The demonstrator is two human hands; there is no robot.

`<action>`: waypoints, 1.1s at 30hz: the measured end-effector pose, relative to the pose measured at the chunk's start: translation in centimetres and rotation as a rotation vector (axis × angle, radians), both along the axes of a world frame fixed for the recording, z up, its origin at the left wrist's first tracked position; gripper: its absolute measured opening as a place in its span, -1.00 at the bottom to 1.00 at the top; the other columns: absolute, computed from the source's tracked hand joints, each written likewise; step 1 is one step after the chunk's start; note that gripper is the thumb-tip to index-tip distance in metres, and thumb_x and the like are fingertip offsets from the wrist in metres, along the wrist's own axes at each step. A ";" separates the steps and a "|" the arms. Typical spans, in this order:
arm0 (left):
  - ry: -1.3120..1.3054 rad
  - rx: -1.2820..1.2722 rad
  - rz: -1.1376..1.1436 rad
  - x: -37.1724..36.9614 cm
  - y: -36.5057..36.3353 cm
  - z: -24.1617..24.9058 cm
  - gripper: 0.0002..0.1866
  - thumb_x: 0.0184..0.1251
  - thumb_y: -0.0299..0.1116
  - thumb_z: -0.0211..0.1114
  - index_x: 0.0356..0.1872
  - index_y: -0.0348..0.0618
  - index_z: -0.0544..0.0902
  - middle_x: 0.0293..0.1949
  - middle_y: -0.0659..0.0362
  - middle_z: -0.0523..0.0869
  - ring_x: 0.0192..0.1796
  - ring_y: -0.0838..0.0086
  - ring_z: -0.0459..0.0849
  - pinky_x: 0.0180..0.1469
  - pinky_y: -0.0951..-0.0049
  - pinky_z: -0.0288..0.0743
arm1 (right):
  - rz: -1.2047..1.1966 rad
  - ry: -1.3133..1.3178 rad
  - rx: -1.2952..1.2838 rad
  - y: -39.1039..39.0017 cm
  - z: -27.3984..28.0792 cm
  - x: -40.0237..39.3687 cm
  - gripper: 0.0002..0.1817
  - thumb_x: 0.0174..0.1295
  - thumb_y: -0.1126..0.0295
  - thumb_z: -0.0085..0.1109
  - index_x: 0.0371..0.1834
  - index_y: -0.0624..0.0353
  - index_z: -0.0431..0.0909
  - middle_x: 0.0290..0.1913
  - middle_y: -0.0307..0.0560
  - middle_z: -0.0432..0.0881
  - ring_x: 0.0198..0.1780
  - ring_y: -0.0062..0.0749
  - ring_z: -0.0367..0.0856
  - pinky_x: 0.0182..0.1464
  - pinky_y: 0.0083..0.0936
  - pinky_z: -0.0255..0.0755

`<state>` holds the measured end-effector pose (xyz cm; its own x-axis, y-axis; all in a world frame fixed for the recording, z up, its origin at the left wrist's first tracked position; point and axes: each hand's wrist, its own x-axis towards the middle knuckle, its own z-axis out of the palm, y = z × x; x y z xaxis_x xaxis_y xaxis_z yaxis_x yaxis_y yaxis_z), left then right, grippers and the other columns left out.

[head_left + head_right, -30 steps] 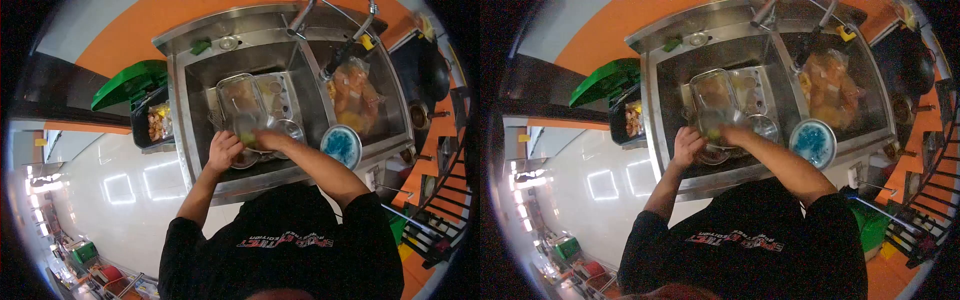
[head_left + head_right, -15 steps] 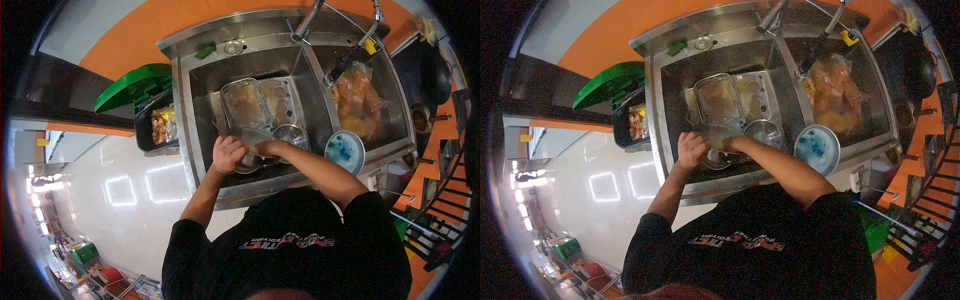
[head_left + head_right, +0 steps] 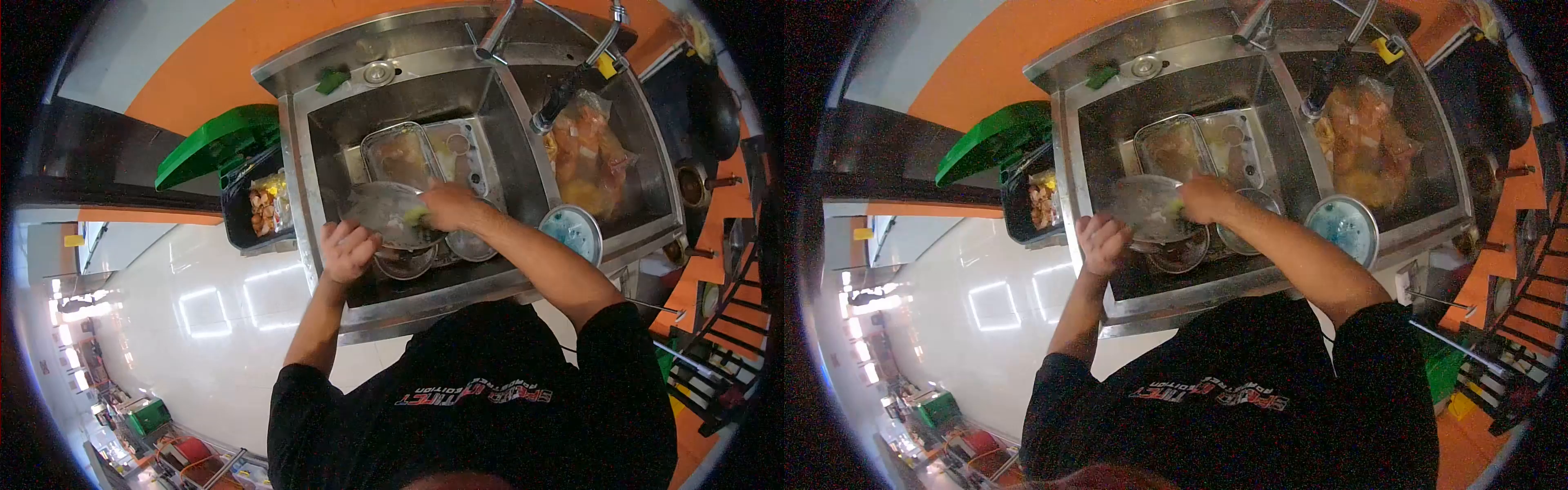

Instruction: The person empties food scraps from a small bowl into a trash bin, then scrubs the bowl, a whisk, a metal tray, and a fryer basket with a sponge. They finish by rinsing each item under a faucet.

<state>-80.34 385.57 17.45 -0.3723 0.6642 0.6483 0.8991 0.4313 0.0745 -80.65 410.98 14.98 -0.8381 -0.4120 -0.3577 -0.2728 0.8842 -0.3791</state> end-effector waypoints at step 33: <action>-1.918 1.374 0.296 3.6 9.9 -5.8 -0.34 0.39 -0.55 -0.08 0.47 0.14 -0.02 0.34 -0.01 0.30 0.17 0.00 0.55 -0.17 -0.02 0.73 | 0.001 0.609 0.229 0.7 1.1 -4.2 -0.54 0.16 0.49 0.10 0.18 0.06 0.45 0.17 0.03 0.46 0.09 0.06 0.50 0.07 -0.06 0.45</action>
